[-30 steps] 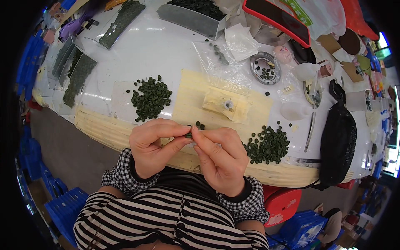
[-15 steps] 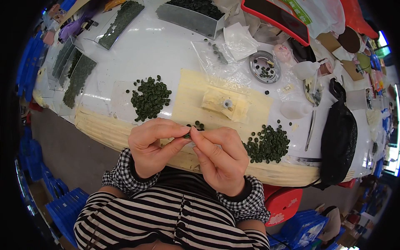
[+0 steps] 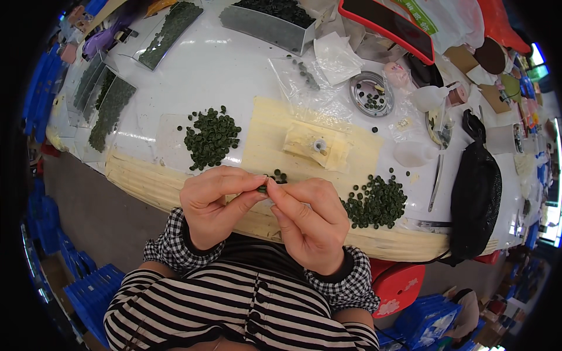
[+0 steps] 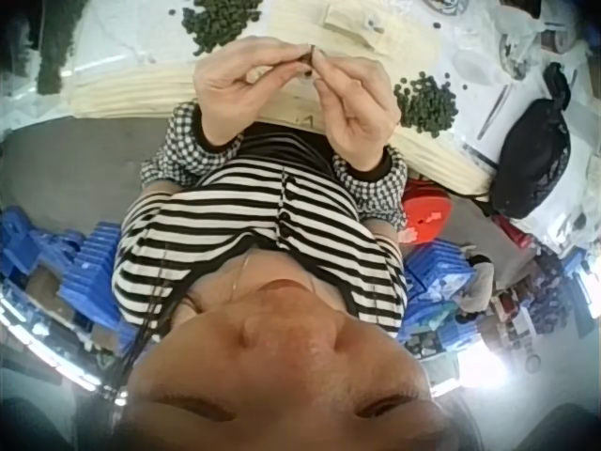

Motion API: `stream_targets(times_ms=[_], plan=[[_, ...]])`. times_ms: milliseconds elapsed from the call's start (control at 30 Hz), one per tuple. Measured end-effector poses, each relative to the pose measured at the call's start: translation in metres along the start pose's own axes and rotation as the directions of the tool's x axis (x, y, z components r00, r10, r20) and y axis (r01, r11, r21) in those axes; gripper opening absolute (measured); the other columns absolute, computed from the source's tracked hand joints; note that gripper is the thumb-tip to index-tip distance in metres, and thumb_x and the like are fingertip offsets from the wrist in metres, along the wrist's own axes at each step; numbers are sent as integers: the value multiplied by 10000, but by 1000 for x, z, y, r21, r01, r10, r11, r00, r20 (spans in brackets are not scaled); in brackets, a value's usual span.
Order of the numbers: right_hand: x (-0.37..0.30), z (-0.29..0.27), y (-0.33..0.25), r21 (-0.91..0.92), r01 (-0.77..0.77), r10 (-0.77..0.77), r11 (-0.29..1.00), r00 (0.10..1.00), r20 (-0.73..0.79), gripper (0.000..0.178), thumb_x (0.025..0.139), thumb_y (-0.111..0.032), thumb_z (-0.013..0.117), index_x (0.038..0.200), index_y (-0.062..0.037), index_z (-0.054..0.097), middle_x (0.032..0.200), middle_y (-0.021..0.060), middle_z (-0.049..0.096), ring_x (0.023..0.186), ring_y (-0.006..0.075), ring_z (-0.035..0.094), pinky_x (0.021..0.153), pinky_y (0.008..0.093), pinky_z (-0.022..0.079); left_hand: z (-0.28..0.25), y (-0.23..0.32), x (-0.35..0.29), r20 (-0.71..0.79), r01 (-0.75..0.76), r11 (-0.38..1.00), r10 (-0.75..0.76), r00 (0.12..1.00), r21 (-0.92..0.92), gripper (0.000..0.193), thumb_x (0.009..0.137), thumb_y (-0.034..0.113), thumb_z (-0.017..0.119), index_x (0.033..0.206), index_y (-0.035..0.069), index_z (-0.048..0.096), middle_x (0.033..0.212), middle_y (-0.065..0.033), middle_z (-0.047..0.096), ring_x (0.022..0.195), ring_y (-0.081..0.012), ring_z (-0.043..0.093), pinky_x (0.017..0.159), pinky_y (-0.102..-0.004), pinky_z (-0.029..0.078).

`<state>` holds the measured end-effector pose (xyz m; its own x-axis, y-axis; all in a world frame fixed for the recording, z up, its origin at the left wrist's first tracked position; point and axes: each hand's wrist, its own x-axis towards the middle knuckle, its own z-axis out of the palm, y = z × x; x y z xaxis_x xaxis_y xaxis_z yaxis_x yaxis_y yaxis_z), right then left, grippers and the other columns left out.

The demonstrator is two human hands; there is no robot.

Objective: Assembling and inspecting small green plastic components at a workbench.

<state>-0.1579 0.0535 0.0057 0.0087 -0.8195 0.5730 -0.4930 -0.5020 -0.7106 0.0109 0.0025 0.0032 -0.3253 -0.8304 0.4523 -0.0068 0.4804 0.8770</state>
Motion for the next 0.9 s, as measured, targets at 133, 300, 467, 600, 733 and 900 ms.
stream_targets(times_ms=[133, 300, 467, 600, 733, 900], plan=[[0, 0, 0, -2, -2, 2, 1000, 1000, -1, 351, 743, 39, 723, 1091, -11, 713, 896, 77, 658, 755, 224, 595, 677, 311, 469, 0, 0, 0, 5, 9, 1000, -9, 1000, -5, 232, 771, -49, 755, 998, -24, 711, 879, -144, 710, 771, -199, 698, 661, -256, 547], [0, 0, 0, 7, -5, 5, 1000, 1000, -2, 341, 749, 30, 723, 1087, -10, 714, 894, 78, 661, 751, 223, 596, 680, 312, 470, 0, -1, 0, 2, 10, 1000, -10, 1000, -10, 241, 771, -54, 752, 1007, -23, 710, 886, -145, 711, 773, -199, 697, 664, -256, 546], [0, 0, 0, 3, 1, -1, 1000, 1000, 3, 337, 751, 28, 722, 1086, -10, 715, 894, 78, 662, 749, 222, 596, 682, 313, 470, 2, 1, -2, -27, 89, 994, -91, 995, -69, 254, 770, -58, 750, 1017, -20, 703, 893, -140, 714, 776, -195, 697, 674, -261, 545], [0, 0, 0, 1, 3, -3, 1000, 1000, 2, 334, 751, 28, 721, 1083, -10, 715, 893, 76, 661, 748, 222, 594, 681, 314, 469, 2, -4, -4, -54, 63, 992, -69, 996, -106, 223, 773, -54, 750, 987, -16, 700, 887, -132, 716, 775, -188, 697, 673, -260, 542], [0, 0, 0, -11, 8, -8, 1000, 1000, 2, 335, 746, 28, 725, 1078, -11, 716, 890, 76, 657, 751, 223, 593, 677, 314, 467, 2, -3, -4, -50, 71, 995, -74, 996, -72, 201, 777, -46, 750, 970, -13, 701, 878, -125, 718, 769, -183, 696, 666, -259, 540], [-2, -7, -2, -122, 6, -5, 992, 1000, 7, 319, 732, 35, 726, 1049, -4, 715, 885, 87, 650, 758, 245, 590, 688, 333, 468, 2, 4, 1, -13, 40, 997, -39, 999, 60, 198, 769, -37, 755, 958, -10, 701, 871, -127, 714, 740, -191, 689, 649, -256, 531]])
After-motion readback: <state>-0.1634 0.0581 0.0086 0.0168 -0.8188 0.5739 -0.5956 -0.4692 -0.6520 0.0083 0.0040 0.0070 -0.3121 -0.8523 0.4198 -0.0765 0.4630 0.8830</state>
